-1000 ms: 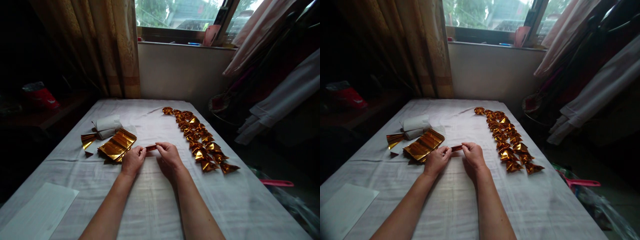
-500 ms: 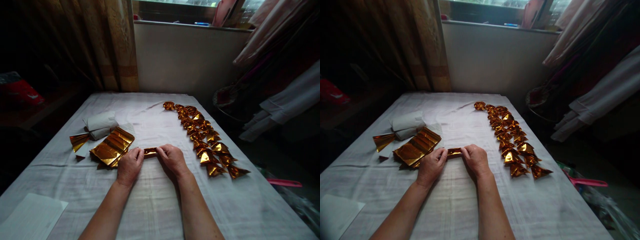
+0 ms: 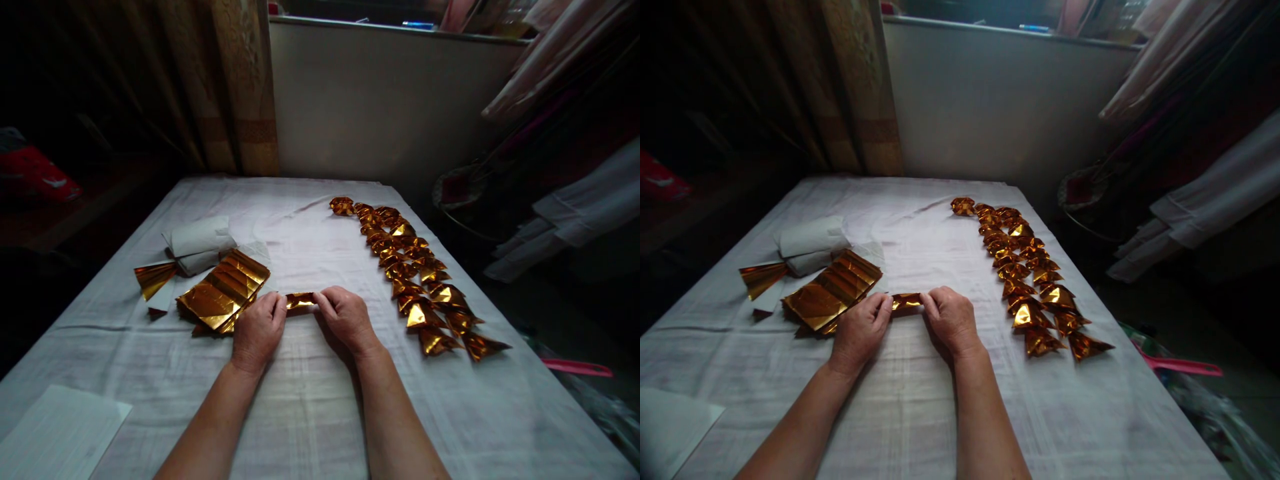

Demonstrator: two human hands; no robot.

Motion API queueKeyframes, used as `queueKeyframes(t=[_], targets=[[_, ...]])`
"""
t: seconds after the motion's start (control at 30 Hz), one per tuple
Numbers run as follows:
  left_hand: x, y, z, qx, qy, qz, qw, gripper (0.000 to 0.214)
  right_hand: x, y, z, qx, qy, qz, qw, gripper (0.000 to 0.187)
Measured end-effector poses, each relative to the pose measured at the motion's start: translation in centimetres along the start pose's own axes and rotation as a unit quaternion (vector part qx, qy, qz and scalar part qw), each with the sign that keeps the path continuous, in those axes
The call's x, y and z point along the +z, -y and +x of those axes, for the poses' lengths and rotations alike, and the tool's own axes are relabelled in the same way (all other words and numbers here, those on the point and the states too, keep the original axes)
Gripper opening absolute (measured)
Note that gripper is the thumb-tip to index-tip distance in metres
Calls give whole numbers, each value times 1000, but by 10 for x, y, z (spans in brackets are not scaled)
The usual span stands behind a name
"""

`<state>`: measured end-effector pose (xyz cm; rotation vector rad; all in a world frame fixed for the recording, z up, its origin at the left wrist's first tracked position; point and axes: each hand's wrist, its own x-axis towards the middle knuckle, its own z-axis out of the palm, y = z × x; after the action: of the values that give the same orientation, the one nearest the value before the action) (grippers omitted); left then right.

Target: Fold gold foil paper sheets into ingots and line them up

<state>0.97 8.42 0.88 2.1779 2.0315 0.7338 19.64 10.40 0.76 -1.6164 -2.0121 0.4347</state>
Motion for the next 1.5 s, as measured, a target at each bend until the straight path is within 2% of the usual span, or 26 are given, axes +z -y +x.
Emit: queueKeyframes(t=[0.17,0.3,0.77,0.93,1.2,1.5], targets=[[0,0,0,6,10,18,1000,30,0,1,-1,-17,11,8,1000,28],[0,-1,-2,7,16,39,999,30,-3,6,0,-6,29,-22,999,26],[3,3,-2,19,-14,21,999,31,-7,13,0,-32,69,-73,994,24],[4,3,-2,37,11,8,999,30,-5,10,1,-16,49,-57,997,22],[2,3,0,11,31,1,999,29,-2,6,1,-33,61,-22,997,25],[4,4,0,23,5,-36,999,31,-4,8,1,-25,55,-38,997,25]])
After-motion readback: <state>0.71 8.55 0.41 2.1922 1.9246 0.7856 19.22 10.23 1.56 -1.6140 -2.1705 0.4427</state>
